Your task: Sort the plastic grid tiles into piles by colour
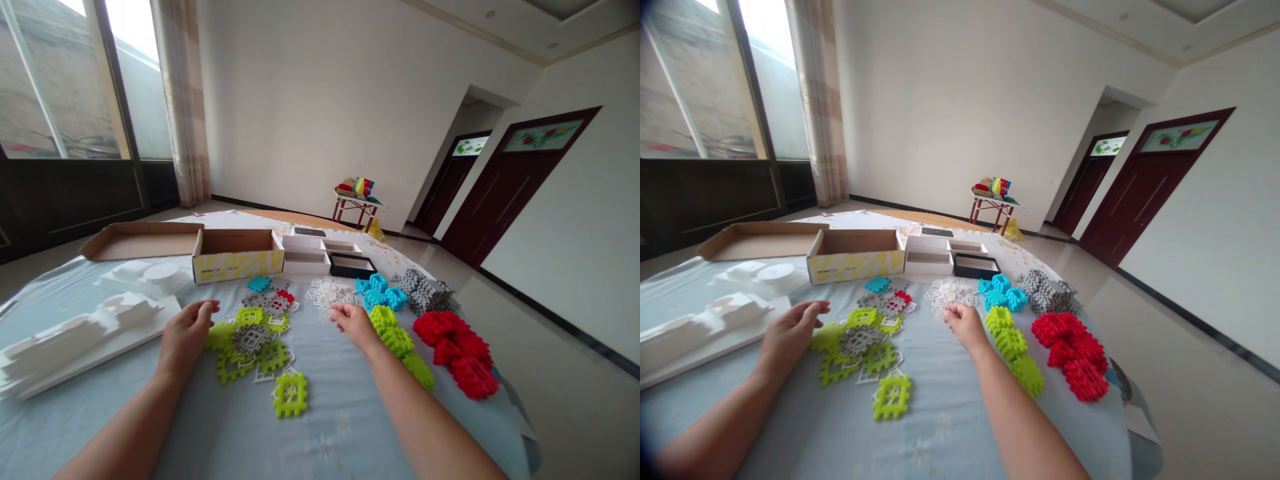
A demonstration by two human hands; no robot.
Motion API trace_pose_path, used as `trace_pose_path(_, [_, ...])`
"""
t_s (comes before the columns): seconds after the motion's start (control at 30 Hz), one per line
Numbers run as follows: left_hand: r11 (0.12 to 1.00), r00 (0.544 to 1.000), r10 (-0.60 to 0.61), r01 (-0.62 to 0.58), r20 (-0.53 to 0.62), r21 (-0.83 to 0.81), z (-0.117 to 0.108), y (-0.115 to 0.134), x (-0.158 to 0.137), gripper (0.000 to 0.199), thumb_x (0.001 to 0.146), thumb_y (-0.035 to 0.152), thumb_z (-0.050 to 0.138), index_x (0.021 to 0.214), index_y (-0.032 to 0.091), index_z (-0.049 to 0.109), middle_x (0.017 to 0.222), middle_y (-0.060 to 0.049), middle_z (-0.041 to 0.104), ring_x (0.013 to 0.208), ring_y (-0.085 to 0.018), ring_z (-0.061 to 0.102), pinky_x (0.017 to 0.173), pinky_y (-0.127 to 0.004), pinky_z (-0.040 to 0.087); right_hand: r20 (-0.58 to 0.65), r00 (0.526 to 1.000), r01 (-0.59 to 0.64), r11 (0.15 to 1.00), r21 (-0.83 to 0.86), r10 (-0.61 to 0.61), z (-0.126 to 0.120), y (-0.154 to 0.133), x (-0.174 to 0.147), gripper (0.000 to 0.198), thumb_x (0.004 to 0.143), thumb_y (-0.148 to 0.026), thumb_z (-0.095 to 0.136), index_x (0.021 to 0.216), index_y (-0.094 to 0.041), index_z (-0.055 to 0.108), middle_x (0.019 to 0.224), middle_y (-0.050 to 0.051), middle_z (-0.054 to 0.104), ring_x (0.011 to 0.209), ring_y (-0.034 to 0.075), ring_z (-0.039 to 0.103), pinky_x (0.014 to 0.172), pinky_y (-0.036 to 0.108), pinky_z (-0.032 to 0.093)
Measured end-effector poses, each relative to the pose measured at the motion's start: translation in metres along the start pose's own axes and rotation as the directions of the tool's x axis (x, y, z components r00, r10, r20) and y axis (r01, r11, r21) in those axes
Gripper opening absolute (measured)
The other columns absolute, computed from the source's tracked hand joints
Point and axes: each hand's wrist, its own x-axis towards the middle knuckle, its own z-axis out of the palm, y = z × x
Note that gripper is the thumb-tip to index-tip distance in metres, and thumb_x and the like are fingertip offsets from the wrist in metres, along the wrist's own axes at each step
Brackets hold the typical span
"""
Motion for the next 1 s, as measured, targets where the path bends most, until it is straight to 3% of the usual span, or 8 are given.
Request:
trace_pose_path(0.17, [1.0, 1.0, 0.006, -0.006, -0.007, 0.011, -0.001, 0.005, -0.002, 0.037, 0.072, 0.046, 0.044, 0.086, 0.017, 0.063, 0.079, -0.004, 0.066, 0.06, -0.016, 0.058, 0.058, -0.025, 0.043, -0.106, 0.993, -0.042, 0.996, 0.081, 0.051, -0.002, -0.002, 0.019, 0.038, 0.071, -0.036, 0.056, 0.102, -0.012, 0.059, 0.079, 0.007, 0.067, 0.059, 0.012, 0.059, 0.051, 0.023, 0.048])
trace_pose_path(0.27, [1.0, 1.0, 0.009, -0.009, -0.014, 0.007, -0.001, 0.007, -0.003, 0.037, 0.072, 0.046, 0.044, 0.085, 0.017, 0.063, 0.077, -0.004, 0.067, 0.058, -0.015, 0.057, 0.056, -0.025, 0.043, -0.106, 0.992, -0.057, 0.993, 0.101, 0.068, 0.002, -0.003, 0.014, 0.04, 0.072, -0.033, 0.054, 0.107, -0.013, 0.056, 0.082, 0.007, 0.067, 0.06, 0.012, 0.059, 0.049, 0.021, 0.047])
trace_pose_path(0.33, [1.0, 1.0, 0.014, -0.014, -0.015, 0.003, -0.001, 0.007, -0.003, 0.037, 0.072, 0.046, 0.043, 0.083, 0.017, 0.063, 0.075, -0.003, 0.067, 0.057, -0.015, 0.057, 0.055, -0.025, 0.043, -0.051, 0.996, -0.067, 0.993, 0.101, 0.073, 0.009, -0.005, 0.003, 0.036, 0.07, -0.031, 0.056, 0.101, -0.013, 0.058, 0.078, 0.006, 0.068, 0.056, 0.011, 0.058, 0.046, 0.021, 0.044])
trace_pose_path(0.43, [1.0, 1.0, 0.022, -0.022, -0.021, -0.005, 0.0, 0.006, -0.003, 0.037, 0.072, 0.047, 0.043, 0.08, 0.018, 0.063, 0.073, -0.003, 0.066, 0.057, -0.015, 0.058, 0.054, -0.024, 0.044, 0.131, 0.991, -0.037, 0.998, 0.044, 0.031, 0.023, -0.011, -0.021, 0.028, 0.069, -0.028, 0.058, 0.092, -0.013, 0.061, 0.07, 0.003, 0.066, 0.054, 0.011, 0.055, 0.048, 0.021, 0.043])
trace_pose_path(0.53, [1.0, 0.999, 0.024, -0.024, -0.028, -0.009, 0.001, 0.004, -0.002, 0.037, 0.072, 0.047, 0.043, 0.081, 0.018, 0.063, 0.073, -0.003, 0.066, 0.058, -0.015, 0.058, 0.054, -0.024, 0.044, 0.327, 0.944, 0.085, 0.991, -0.101, -0.047, 0.034, -0.023, -0.046, 0.024, 0.072, -0.03, 0.058, 0.091, -0.016, 0.064, 0.07, 0.001, 0.064, 0.06, 0.011, 0.056, 0.057, 0.022, 0.044])
trace_pose_path(0.63, [1.0, 0.999, 0.021, -0.021, -0.032, -0.015, 0.001, 0.006, -0.003, 0.037, 0.071, 0.047, 0.043, 0.083, 0.017, 0.063, 0.073, -0.003, 0.066, 0.058, -0.015, 0.058, 0.055, -0.024, 0.044, 0.445, 0.891, 0.228, 0.938, -0.261, -0.092, 0.038, -0.036, -0.066, 0.029, 0.071, -0.038, 0.063, 0.092, -0.019, 0.065, 0.074, 0.001, 0.063, 0.064, 0.012, 0.055, 0.06, 0.022, 0.043])
trace_pose_path(0.8, [0.999, 0.999, 0.024, -0.025, -0.032, -0.026, 0.001, 0.009, -0.005, 0.037, 0.071, 0.045, 0.043, 0.082, 0.017, 0.064, 0.073, -0.003, 0.066, 0.058, -0.015, 0.057, 0.056, -0.025, 0.044, 0.559, 0.819, 0.406, 0.816, -0.411, -0.127, 0.035, -0.049, -0.085, 0.046, 0.053, -0.045, 0.077, 0.09, -0.022, 0.064, 0.082, 0.001, 0.059, 0.068, 0.013, 0.054, 0.061, 0.022, 0.042])
trace_pose_path(1.0, [0.999, 0.999, 0.019, -0.02, -0.031, -0.033, 0.001, 0.008, -0.005, 0.034, 0.072, 0.043, 0.043, 0.081, 0.017, 0.063, 0.074, -0.003, 0.066, 0.057, -0.015, 0.056, 0.055, -0.024, 0.044, 0.613, 0.774, 0.431, 0.842, -0.325, -0.159, 0.034, -0.053, -0.092, 0.032, 0.058, -0.035, 0.077, 0.084, -0.021, 0.065, 0.084, 0.0, 0.058, 0.068, 0.011, 0.053, 0.063, 0.021, 0.042])
